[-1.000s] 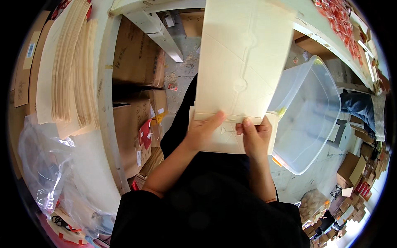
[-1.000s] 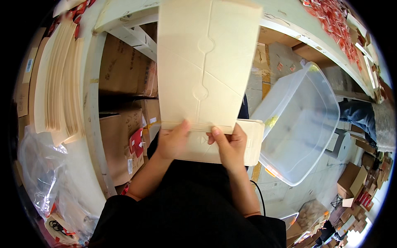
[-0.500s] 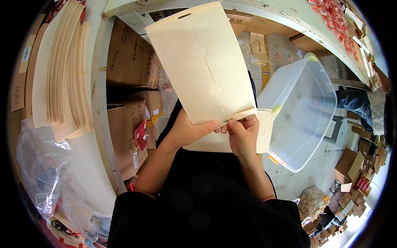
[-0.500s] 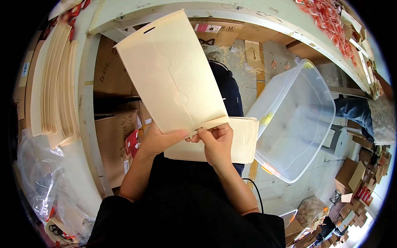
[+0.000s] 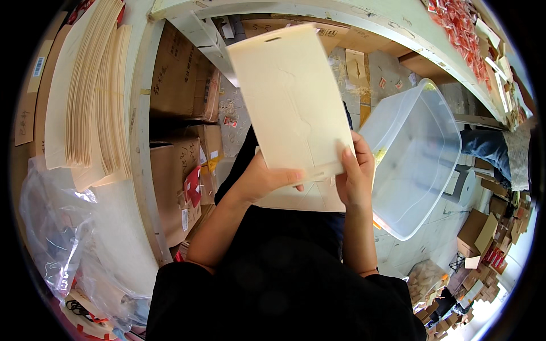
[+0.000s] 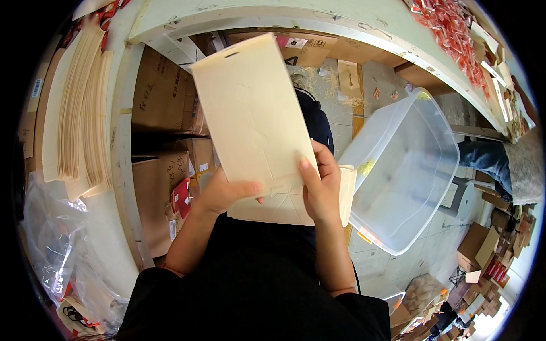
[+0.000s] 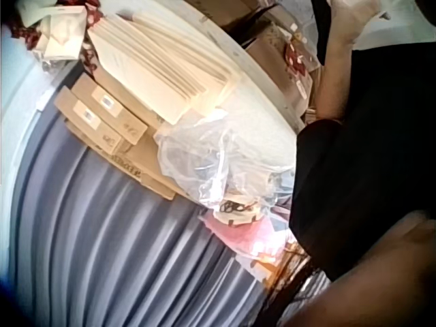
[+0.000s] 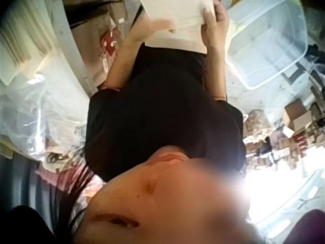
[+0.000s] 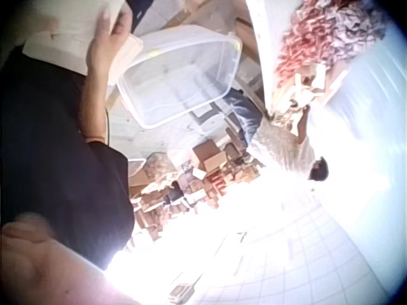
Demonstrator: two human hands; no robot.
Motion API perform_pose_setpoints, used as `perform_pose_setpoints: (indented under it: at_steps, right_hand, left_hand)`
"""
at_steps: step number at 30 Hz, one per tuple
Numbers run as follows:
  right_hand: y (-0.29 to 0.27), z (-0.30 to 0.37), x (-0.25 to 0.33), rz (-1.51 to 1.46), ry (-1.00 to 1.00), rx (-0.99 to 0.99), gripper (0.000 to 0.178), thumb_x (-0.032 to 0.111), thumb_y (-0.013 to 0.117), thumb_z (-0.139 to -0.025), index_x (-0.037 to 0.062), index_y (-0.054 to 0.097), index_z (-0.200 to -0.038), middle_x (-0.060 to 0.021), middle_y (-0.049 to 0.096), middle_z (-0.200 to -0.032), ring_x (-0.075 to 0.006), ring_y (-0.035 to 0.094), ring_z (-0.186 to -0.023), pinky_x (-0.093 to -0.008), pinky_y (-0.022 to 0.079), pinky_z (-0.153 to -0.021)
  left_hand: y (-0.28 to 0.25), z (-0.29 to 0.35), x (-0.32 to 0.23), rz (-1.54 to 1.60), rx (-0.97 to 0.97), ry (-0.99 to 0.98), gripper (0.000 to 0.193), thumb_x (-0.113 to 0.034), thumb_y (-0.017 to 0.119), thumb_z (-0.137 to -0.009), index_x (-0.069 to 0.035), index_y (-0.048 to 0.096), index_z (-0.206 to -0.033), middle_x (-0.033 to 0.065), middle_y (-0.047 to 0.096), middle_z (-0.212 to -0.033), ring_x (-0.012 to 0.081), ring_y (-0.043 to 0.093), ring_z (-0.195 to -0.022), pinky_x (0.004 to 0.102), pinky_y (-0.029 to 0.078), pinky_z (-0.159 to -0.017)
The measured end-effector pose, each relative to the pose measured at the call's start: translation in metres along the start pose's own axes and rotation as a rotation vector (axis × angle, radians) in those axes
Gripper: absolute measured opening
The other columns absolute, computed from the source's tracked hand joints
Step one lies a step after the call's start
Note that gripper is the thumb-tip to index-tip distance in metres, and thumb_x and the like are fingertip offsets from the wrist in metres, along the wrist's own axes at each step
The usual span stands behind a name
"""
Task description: The person folds and assembles cardboard gift boxes by hand, then stacks the completed boxes and moves one to a workspace.
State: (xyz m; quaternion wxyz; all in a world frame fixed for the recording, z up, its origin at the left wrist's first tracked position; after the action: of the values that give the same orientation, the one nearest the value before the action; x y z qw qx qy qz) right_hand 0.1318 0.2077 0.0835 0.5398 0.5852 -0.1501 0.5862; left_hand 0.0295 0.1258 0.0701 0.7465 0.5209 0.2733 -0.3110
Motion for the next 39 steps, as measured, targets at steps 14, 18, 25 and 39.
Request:
perform_pose_setpoints:
  at_steps: [14, 18, 25, 39]
  right_hand:
    - [0.066, -0.009, 0.034, 1.151, -0.481, 0.240, 0.094, 0.028, 0.075, -0.061, -0.0012, 0.020, -0.131, -0.0215, 0.052, -0.102, -0.0336, 0.055, -0.088, -0.0377, 0.044, -0.074]
    - [0.076, -0.013, 0.018, 0.976, -0.311, 0.392, 0.105, 0.034, 0.077, -0.055, -0.0044, 0.014, -0.130, -0.0252, 0.047, -0.110, -0.0396, 0.050, -0.100, -0.0384, 0.042, -0.083]
    - [0.061, -0.002, 0.029, 1.081, -0.367, 0.153, 0.089, 0.017, 0.075, -0.057, -0.0013, 0.025, -0.129, -0.0212, 0.045, -0.116, -0.0337, 0.050, -0.102, -0.0354, 0.043, -0.084]
    - [0.097, 0.055, 0.066, 1.016, -0.822, 0.185, 0.042, -0.004, 0.064, -0.062, -0.0064, 0.053, -0.102, -0.0190, 0.056, -0.099, -0.0317, 0.056, -0.089, -0.0334, 0.046, -0.076]
  left_hand:
    - [-0.034, 0.004, -0.011, 0.113, -0.180, 0.115, 0.034, -0.009, 0.052, -0.083, 0.000, 0.045, -0.115, 0.0078, 0.052, -0.109, 0.0144, 0.051, -0.097, 0.0283, 0.042, -0.083]
    - [-0.018, 0.009, -0.011, 0.162, -0.017, 0.121, 0.038, -0.015, 0.050, -0.086, 0.000, 0.042, -0.120, 0.0080, 0.048, -0.114, 0.0151, 0.045, -0.106, 0.0293, 0.038, -0.089]
    - [-0.021, 0.013, -0.026, -0.278, -0.035, 0.195, 0.037, -0.010, 0.052, -0.084, 0.000, 0.043, -0.118, 0.0055, 0.050, -0.112, 0.0136, 0.046, -0.103, 0.0273, 0.039, -0.086]
    - [-0.048, 0.016, -0.015, -0.379, -0.360, 0.332, 0.024, -0.006, 0.050, -0.085, 0.001, 0.052, -0.107, 0.0058, 0.056, -0.099, 0.0129, 0.053, -0.089, 0.0254, 0.043, -0.077]
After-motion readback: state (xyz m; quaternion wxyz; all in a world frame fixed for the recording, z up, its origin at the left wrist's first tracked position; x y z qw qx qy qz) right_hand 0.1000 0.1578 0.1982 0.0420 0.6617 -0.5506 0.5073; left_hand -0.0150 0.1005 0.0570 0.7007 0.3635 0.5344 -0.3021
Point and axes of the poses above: each hand's wrist, its own z-axis away from the middle knuckle, its own y-axis out of the palm, x = y × z, the point moved 10 cm from there along -z, towards the middle knuckle
